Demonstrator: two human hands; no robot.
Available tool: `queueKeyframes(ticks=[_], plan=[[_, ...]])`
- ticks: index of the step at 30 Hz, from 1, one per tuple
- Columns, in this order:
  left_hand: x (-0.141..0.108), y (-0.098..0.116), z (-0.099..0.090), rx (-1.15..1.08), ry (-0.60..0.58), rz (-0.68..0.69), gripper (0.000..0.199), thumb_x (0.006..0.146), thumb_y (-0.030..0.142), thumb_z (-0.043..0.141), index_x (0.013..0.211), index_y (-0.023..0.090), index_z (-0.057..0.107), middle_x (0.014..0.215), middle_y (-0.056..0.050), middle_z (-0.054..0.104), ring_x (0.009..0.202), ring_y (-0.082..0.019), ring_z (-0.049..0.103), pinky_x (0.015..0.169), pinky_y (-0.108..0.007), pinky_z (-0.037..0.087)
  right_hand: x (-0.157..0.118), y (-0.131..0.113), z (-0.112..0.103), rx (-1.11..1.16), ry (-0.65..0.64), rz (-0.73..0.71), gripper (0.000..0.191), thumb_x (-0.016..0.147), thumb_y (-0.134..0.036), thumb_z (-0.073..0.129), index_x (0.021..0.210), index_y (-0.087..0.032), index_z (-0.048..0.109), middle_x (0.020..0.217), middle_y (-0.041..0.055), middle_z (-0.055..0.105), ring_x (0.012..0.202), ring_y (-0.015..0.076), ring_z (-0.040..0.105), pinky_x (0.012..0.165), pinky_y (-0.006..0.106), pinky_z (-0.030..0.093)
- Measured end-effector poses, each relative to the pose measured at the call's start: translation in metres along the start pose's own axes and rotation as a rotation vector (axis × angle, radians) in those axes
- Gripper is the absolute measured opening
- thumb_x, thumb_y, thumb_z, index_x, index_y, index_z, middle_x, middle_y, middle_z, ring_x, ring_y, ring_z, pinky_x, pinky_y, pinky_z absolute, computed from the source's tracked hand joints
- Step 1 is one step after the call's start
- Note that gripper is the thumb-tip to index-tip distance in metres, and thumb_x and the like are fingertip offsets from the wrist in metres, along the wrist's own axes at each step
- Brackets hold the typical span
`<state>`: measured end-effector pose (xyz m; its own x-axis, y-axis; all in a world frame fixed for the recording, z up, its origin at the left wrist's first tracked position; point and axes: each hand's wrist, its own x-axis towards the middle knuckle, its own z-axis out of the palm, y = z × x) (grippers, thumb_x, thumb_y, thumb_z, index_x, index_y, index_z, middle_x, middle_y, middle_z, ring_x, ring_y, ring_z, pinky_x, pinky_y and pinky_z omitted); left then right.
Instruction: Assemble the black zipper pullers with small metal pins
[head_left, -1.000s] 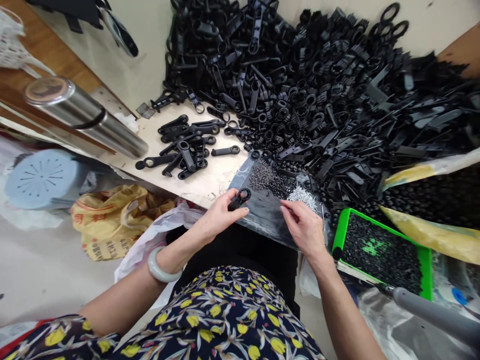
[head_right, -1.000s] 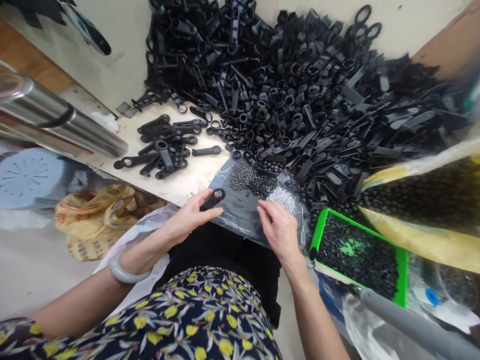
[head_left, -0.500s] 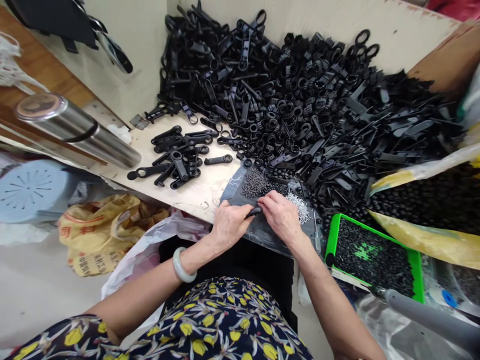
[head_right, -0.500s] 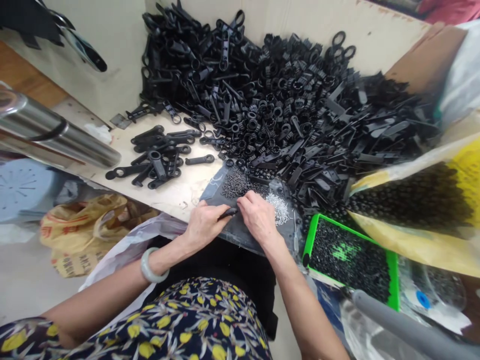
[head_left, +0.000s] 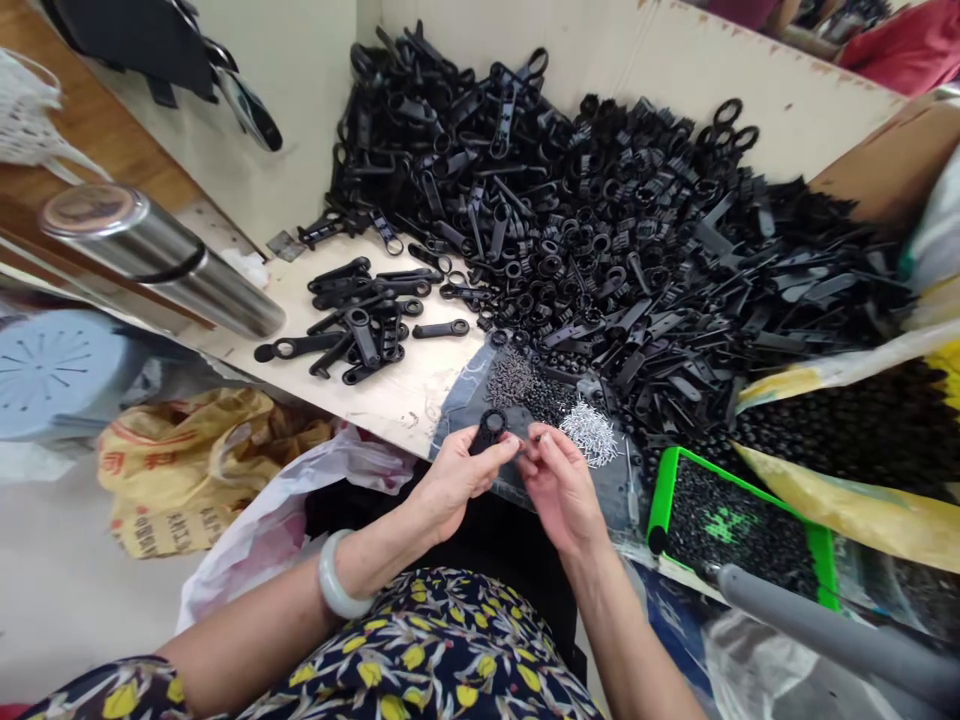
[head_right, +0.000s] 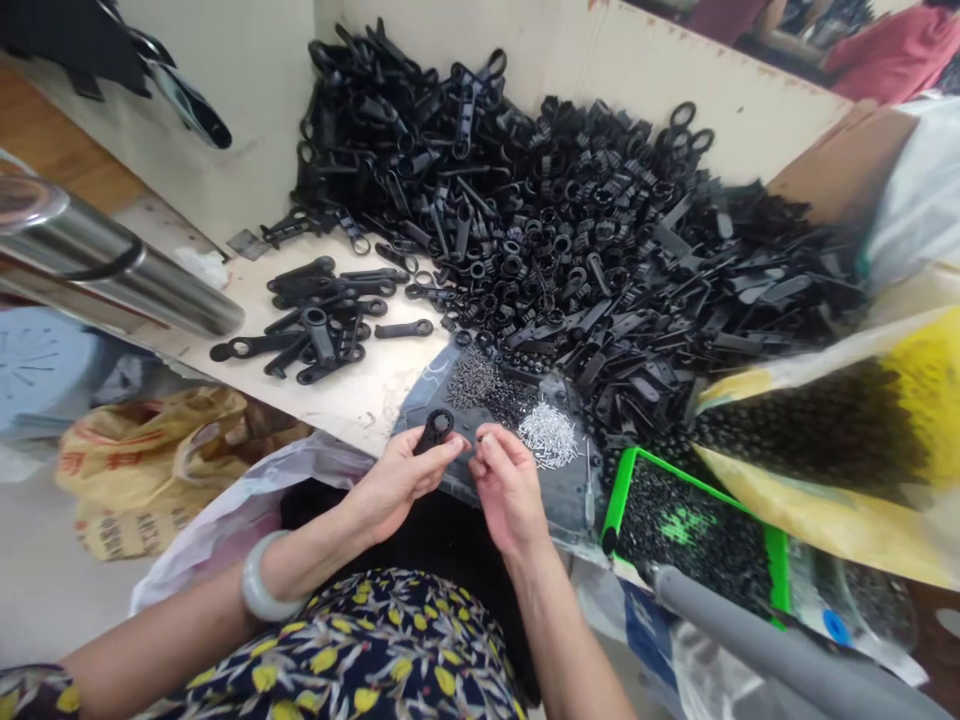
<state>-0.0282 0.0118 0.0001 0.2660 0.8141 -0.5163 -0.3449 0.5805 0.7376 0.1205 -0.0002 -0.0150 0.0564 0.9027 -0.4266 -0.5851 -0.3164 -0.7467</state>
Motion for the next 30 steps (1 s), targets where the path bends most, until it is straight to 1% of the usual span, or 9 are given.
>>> queueKeyframes(ticks=[3, 6, 10, 14, 17, 19, 22, 27, 30], plan=[[-0.002, -0.002, 0.005, -0.027, -0.010, 0.025, 0.042, 0.077, 0.048, 0.086, 0.089, 0.014, 0.064, 0.062, 0.008, 0.042, 0.049, -0.003, 0.025, 0.045, -0.019, 0.017, -0.004, 0.006, 0.005, 0.071, 0.020, 0.048, 0.028, 0.071, -0.038, 0.094, 0.091, -0.024, 0.078, 0.090, 0.0006, 0.073, 0.078, 0.0133, 0.064, 0.069, 0.026, 0.054], [-0.004, -0.001, 0.004, -0.041, -0.011, 0.034, 0.043, 0.076, 0.048, 0.087, 0.087, 0.015, 0.061, 0.062, 0.009, 0.041, 0.049, -0.002, 0.024, 0.045, -0.019, 0.017, -0.005, 0.013, 0.004, 0.075, 0.018, 0.076, 0.030, 0.071, -0.039, 0.094, 0.091, -0.024, 0.077, 0.094, 0.0020, 0.077, 0.086, 0.0173, 0.070, 0.075, 0.029, 0.058], [-0.007, -0.002, 0.000, -0.048, 0.001, 0.032, 0.045, 0.075, 0.049, 0.088, 0.087, 0.015, 0.061, 0.062, 0.009, 0.042, 0.049, -0.002, 0.026, 0.045, -0.019, 0.017, -0.006, 0.020, 0.004, 0.062, 0.000, 0.093, 0.031, 0.071, -0.040, 0.094, 0.092, -0.024, 0.078, 0.095, 0.0027, 0.078, 0.087, 0.0182, 0.072, 0.077, 0.030, 0.060], [-0.009, -0.007, -0.002, -0.056, 0.011, 0.034, 0.046, 0.073, 0.049, 0.089, 0.088, 0.015, 0.063, 0.063, 0.008, 0.044, 0.048, -0.002, 0.027, 0.045, -0.019, 0.017, -0.008, 0.023, 0.007, 0.020, -0.002, 0.058, 0.031, 0.072, -0.042, 0.093, 0.091, -0.023, 0.078, 0.094, 0.0035, 0.078, 0.083, 0.0175, 0.072, 0.076, 0.030, 0.060], [-0.009, -0.010, -0.003, -0.054, 0.029, 0.039, 0.045, 0.074, 0.049, 0.089, 0.088, 0.014, 0.063, 0.067, 0.007, 0.047, 0.049, -0.002, 0.028, 0.045, -0.019, 0.017, -0.009, 0.025, 0.008, -0.018, 0.013, 0.004, 0.030, 0.072, -0.042, 0.093, 0.089, -0.022, 0.079, 0.089, 0.0031, 0.077, 0.074, 0.0142, 0.067, 0.068, 0.026, 0.057], [-0.009, -0.011, -0.004, -0.056, 0.038, 0.039, 0.045, 0.074, 0.049, 0.088, 0.088, 0.014, 0.062, 0.068, 0.007, 0.048, 0.050, -0.002, 0.028, 0.045, -0.019, 0.018, -0.010, 0.026, 0.008, -0.047, 0.026, -0.038, 0.029, 0.072, -0.042, 0.093, 0.088, -0.022, 0.079, 0.081, 0.0012, 0.073, 0.064, 0.0105, 0.060, 0.059, 0.022, 0.051], [-0.009, -0.012, -0.004, -0.063, 0.039, 0.038, 0.045, 0.074, 0.048, 0.088, 0.085, 0.014, 0.061, 0.067, 0.007, 0.046, 0.050, -0.002, 0.028, 0.045, -0.019, 0.017, -0.010, 0.028, 0.006, -0.135, 0.027, -0.148, 0.024, 0.074, -0.039, 0.091, 0.088, -0.022, 0.080, 0.075, -0.0012, 0.067, 0.057, 0.0078, 0.052, 0.053, 0.020, 0.045], [-0.011, -0.012, -0.004, -0.045, 0.046, 0.028, 0.042, 0.076, 0.047, 0.087, 0.083, 0.015, 0.062, 0.062, 0.008, 0.041, 0.048, -0.002, 0.025, 0.044, -0.020, 0.014, -0.011, 0.028, -0.004, -0.351, -0.023, -0.357, 0.011, 0.088, -0.034, 0.080, 0.092, -0.024, 0.081, 0.087, 0.0011, 0.067, 0.060, 0.0094, 0.055, 0.054, 0.024, 0.047], [-0.011, -0.012, -0.005, -0.015, 0.049, 0.032, 0.040, 0.075, 0.046, 0.087, 0.084, 0.015, 0.064, 0.058, 0.009, 0.039, 0.047, -0.003, 0.025, 0.044, -0.021, 0.014, -0.013, 0.024, -0.011, -0.552, -0.060, -0.496, 0.009, 0.093, -0.031, 0.075, 0.097, -0.026, 0.081, 0.094, 0.0040, 0.069, 0.070, 0.0136, 0.061, 0.057, 0.026, 0.051]])
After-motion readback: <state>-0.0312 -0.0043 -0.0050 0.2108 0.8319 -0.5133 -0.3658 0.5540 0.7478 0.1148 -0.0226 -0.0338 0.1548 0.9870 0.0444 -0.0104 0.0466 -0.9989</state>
